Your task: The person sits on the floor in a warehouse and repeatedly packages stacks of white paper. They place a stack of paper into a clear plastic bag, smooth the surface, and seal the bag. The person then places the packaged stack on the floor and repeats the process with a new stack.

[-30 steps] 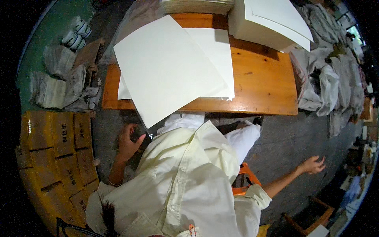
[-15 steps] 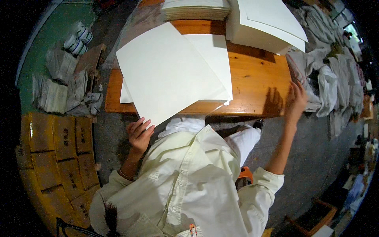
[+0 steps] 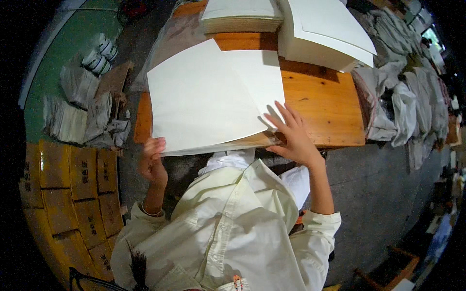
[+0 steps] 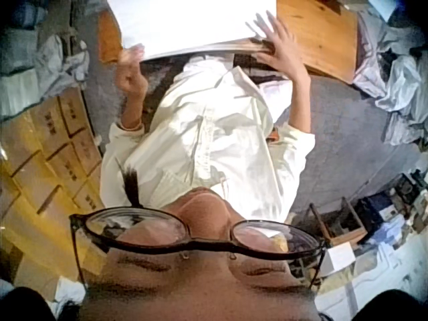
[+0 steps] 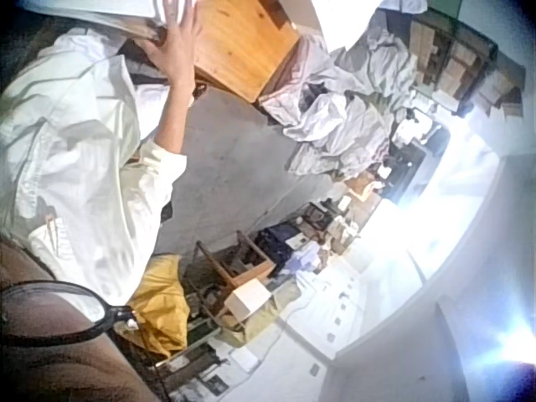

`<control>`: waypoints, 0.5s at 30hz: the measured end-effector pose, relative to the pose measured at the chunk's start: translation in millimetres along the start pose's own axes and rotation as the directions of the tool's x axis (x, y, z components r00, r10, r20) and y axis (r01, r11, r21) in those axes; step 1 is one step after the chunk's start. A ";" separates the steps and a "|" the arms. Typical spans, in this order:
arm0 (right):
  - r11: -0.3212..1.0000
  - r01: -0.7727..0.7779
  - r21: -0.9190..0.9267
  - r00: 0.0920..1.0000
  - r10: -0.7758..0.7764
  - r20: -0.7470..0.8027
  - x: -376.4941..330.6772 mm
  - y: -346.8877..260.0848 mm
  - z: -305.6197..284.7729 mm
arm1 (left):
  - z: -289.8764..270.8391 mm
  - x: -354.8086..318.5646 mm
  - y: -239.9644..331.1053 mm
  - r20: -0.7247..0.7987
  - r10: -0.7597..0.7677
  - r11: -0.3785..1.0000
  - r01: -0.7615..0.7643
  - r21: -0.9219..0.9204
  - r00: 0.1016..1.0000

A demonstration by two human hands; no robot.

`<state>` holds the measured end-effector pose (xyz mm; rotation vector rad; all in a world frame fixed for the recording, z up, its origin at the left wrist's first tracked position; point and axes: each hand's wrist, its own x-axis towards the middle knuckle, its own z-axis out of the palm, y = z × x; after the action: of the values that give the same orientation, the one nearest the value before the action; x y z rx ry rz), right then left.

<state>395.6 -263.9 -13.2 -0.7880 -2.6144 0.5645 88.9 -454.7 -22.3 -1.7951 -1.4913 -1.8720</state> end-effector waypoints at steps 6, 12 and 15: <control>0.934 -0.001 0.358 0.954 0.107 -0.279 -4.2 16.8 24.2 | 1.7 3.9 -7.2 -0.065 -0.065 0.997 0.063 -0.038 0.996; 0.917 0.071 0.394 0.911 0.102 -0.401 -13.7 5.3 11.8 | 12.0 -15.7 -23.6 -0.118 -0.384 0.922 0.374 -0.098 0.916; 0.983 0.063 0.174 0.890 0.024 -0.455 -30.4 1.6 3.0 | 18.4 -19.3 -31.2 -0.062 -0.395 0.913 0.384 -0.136 0.917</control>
<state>418.8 -281.2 -23.0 -0.7299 -2.1030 0.5306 85.0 -435.9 -58.6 -1.5171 -1.8495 -2.2342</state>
